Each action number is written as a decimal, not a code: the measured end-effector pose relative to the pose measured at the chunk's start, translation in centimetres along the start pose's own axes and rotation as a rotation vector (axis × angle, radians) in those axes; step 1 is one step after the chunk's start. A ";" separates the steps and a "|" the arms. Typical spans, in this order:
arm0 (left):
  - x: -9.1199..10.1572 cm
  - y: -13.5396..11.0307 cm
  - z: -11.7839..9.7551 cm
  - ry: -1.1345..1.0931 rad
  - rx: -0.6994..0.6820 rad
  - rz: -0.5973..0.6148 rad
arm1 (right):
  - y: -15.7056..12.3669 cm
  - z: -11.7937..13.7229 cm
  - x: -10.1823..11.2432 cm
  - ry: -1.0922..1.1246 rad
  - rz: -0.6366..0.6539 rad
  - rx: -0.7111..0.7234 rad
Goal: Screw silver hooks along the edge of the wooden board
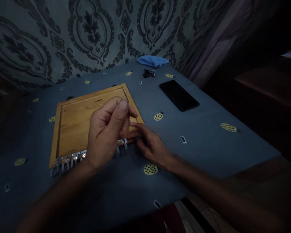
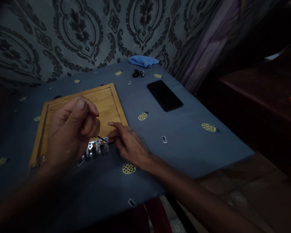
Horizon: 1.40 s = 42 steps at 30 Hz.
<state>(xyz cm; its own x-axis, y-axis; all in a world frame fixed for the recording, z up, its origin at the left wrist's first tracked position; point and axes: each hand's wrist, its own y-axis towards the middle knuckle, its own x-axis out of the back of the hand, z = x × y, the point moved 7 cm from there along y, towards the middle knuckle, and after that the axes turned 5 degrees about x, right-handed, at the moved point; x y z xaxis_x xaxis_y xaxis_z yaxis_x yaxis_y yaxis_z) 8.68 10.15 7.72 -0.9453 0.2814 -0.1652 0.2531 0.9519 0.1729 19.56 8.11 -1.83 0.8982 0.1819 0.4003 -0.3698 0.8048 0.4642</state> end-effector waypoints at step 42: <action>-0.2 0.8 -1.4 -0.020 -0.062 -0.012 | 0.1 0.3 0.2 0.004 0.012 0.006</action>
<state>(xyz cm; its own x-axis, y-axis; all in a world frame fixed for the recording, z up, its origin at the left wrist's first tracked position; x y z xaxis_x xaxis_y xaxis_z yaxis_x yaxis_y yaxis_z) 8.76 10.72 9.22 -0.9438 0.2729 -0.1867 0.2280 0.9461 0.2301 19.62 8.06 -1.44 0.8947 0.1937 0.4025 -0.3819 0.7990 0.4645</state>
